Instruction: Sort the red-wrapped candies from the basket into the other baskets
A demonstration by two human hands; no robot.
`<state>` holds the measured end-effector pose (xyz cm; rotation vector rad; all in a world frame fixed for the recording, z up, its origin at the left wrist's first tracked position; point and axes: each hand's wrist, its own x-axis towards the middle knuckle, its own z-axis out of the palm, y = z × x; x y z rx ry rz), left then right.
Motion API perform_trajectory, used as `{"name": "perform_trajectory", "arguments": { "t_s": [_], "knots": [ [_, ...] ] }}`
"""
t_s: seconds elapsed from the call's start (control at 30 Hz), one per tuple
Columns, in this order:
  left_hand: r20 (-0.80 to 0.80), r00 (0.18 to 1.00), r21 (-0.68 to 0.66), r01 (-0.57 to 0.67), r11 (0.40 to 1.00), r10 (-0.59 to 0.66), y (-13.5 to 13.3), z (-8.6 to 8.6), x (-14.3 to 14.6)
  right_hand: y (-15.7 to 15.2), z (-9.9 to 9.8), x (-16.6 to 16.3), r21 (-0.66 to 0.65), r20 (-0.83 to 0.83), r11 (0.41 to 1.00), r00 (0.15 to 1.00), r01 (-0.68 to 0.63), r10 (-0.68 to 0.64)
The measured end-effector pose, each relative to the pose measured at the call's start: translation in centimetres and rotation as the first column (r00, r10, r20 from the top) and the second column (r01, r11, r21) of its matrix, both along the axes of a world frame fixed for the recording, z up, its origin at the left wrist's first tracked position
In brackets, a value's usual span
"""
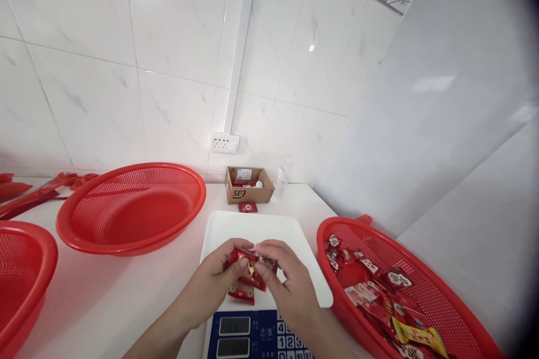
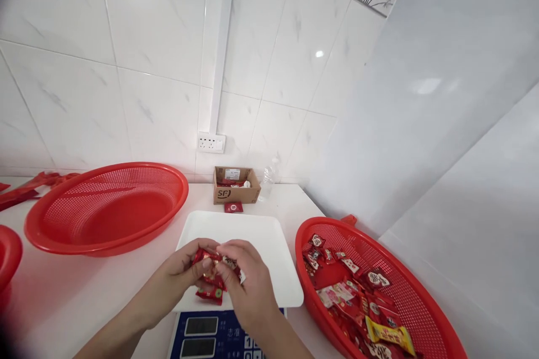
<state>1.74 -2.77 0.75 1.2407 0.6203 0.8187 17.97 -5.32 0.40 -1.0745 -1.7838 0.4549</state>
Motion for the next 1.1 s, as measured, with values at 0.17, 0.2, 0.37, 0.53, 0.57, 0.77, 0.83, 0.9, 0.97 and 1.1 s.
{"name": "perform_trajectory", "arguments": {
  "t_s": [0.17, 0.2, 0.37, 0.53, 0.57, 0.77, 0.83, 0.9, 0.97, 1.1],
  "knots": [
    [0.012, 0.97, -0.017, -0.243, 0.97, 0.243, 0.6, -0.2, -0.4, 0.7, -0.4, 1.8, -0.235, -0.187, 0.949, 0.948, 0.212, -0.258],
    [0.038, 0.963, -0.018, -0.267, 0.964, 0.267, 0.7, -0.2, -0.5, 0.8, -0.6, 2.3, -0.297, -0.228, 0.927, 0.926, 0.228, -0.301],
    [0.139, 0.94, -0.06, -0.305, 0.95, 0.311, 1.0, -0.5, -0.7, 1.2, -1.9, 3.8, -0.42, -0.359, 0.886, 0.86, 0.198, -0.362],
    [0.117, 0.947, -0.051, -0.295, 0.954, 0.299, 0.9, -0.5, -0.8, 1.2, -2.2, 3.8, -0.468, -0.446, 0.873, 0.816, 0.138, -0.368],
    [0.112, 0.948, -0.05, -0.293, 0.955, 0.297, 0.9, -0.5, -0.8, 1.2, -2.2, 3.7, -0.477, -0.454, 0.869, 0.809, 0.134, -0.374],
    [0.053, 0.95, -0.006, -0.308, 0.951, 0.308, 0.9, -0.5, -0.7, 1.1, -2.5, 3.5, -0.473, -0.362, 0.856, 0.839, 0.209, -0.405],
    [-0.033, 0.951, 0.046, -0.307, 0.951, 0.309, 0.9, -0.5, -0.7, 1.1, -2.8, 3.7, -0.453, -0.288, 0.853, 0.863, 0.259, -0.415],
    [-0.162, 0.936, 0.137, -0.293, 0.946, 0.313, 1.0, -0.5, -0.7, 1.1, -3.1, 4.1, -0.428, -0.191, 0.848, 0.885, 0.314, -0.424],
    [-0.29, 0.9, 0.231, -0.263, 0.937, 0.324, 1.0, -0.5, -0.7, 1.0, -3.4, 4.6, -0.379, -0.082, 0.855, 0.907, 0.355, -0.413],
    [-0.449, 0.81, 0.373, -0.214, 0.903, 0.378, 1.3, -0.8, -0.3, 0.1, -3.8, 5.5, -0.247, 0.18, 0.884, 0.915, 0.397, -0.361]
  ]
}}
